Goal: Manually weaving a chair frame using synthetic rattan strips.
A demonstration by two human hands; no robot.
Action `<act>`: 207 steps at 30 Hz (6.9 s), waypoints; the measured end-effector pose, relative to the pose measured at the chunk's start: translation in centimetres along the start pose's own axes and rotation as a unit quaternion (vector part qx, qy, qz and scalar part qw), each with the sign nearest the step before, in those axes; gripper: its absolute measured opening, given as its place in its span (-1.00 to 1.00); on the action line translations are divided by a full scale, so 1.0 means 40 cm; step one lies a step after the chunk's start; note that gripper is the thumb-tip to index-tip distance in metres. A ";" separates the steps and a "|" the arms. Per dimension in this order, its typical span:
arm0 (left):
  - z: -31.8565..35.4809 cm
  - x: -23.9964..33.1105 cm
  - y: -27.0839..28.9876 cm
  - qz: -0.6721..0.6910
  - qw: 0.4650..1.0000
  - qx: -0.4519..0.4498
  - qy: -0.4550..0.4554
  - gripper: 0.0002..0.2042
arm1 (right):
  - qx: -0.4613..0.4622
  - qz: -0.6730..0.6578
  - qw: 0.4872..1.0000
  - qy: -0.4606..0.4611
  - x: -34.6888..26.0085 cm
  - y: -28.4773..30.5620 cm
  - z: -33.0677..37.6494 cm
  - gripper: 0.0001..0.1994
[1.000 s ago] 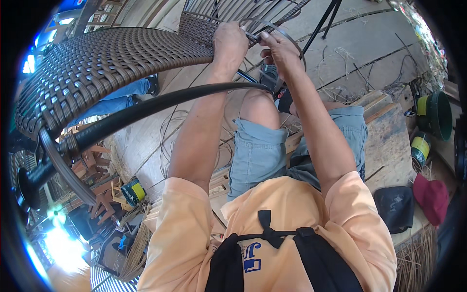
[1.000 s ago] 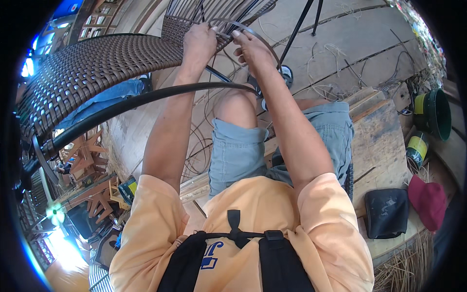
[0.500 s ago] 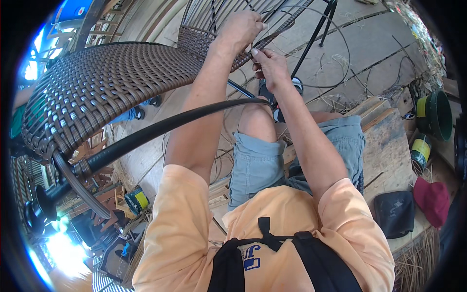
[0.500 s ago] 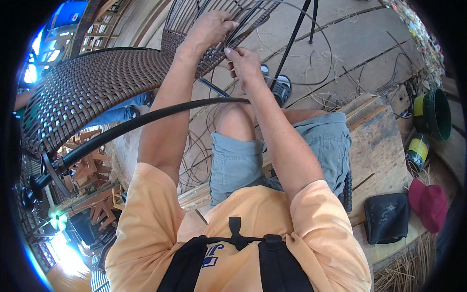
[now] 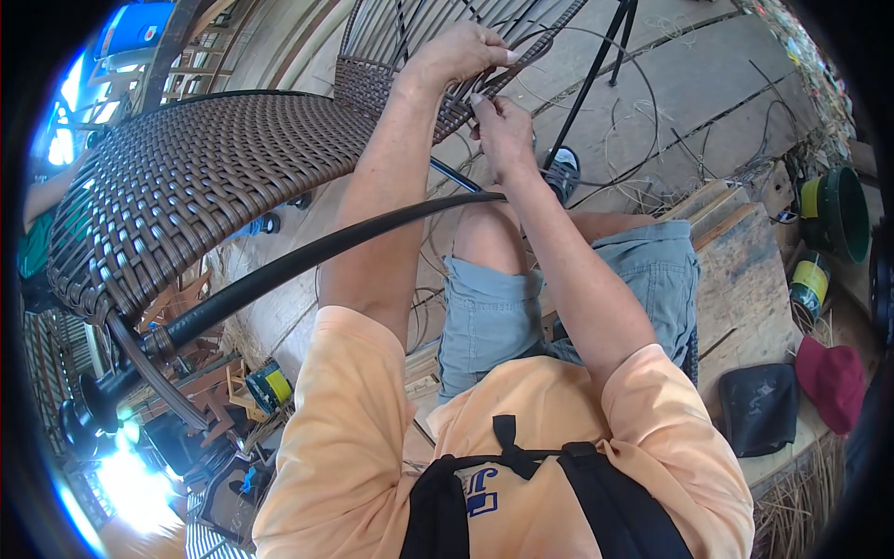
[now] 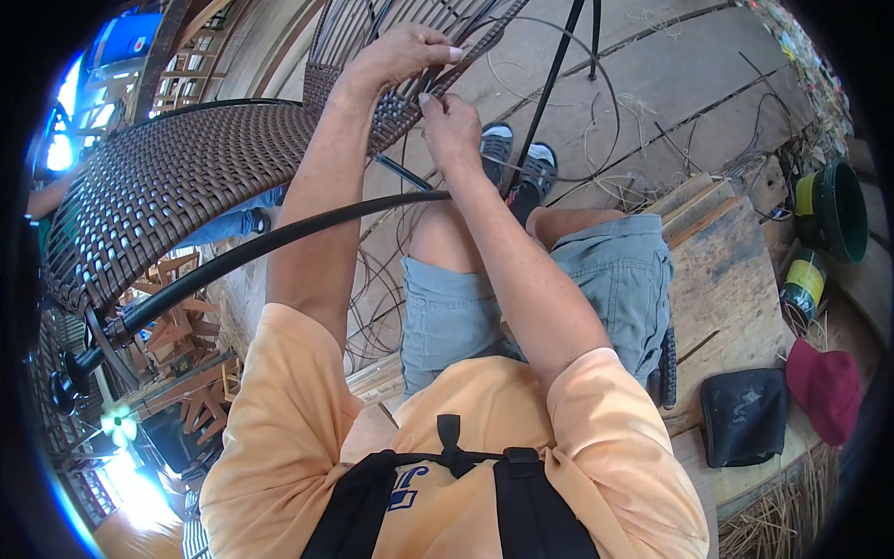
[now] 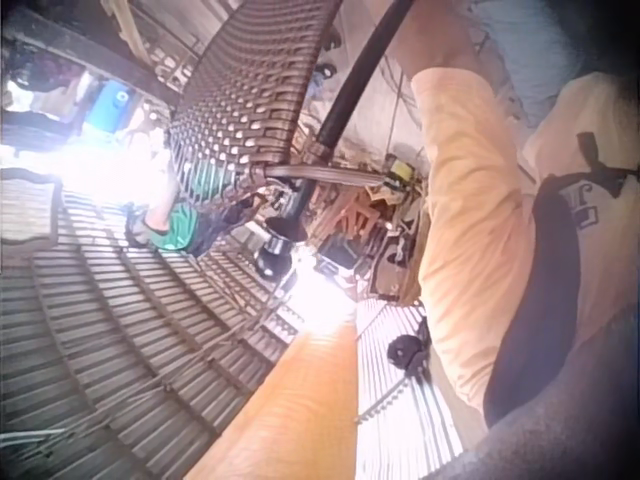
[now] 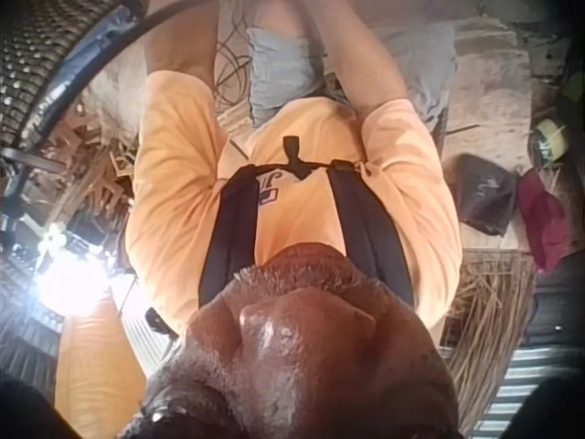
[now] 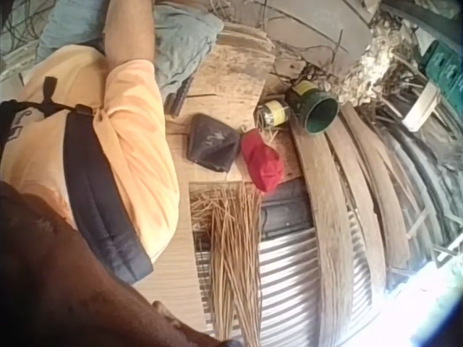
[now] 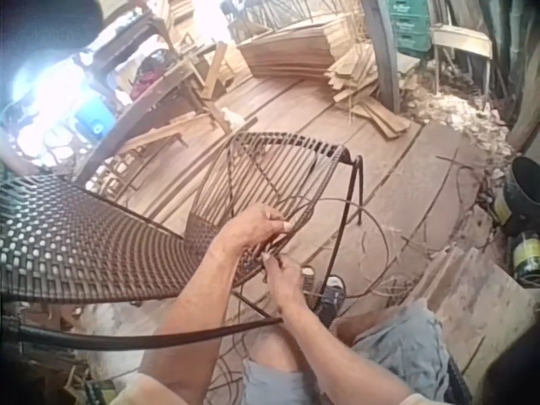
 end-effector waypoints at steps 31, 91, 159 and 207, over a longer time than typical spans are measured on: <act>0.010 0.000 -0.001 0.089 0.995 -0.037 -0.002 -0.80 | 0.080 0.113 0.990 0.006 -0.004 -0.030 0.005 -0.66; 0.014 -0.051 0.020 0.023 0.997 0.021 0.075 -0.70 | -0.086 -0.328 0.941 -0.013 0.007 0.004 -0.026 -0.90; 0.138 0.011 0.030 -0.140 0.946 0.279 0.087 -0.68 | 0.047 0.303 0.865 0.398 0.022 0.040 0.039 -0.79; 0.033 -0.156 -0.019 -0.431 0.852 -0.298 0.001 -0.76 | -0.197 -0.370 0.890 -0.182 -0.015 0.029 -0.017 -0.72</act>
Point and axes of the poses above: each hand's wrist, its own z-axis away from the middle knuckle, its own y-axis out of the back of the hand, x = y × z, the point moved 1 cm from there along -z, towards the middle knuckle, and after that the axes turned 6 degrees about -x, right-handed, at the moved point
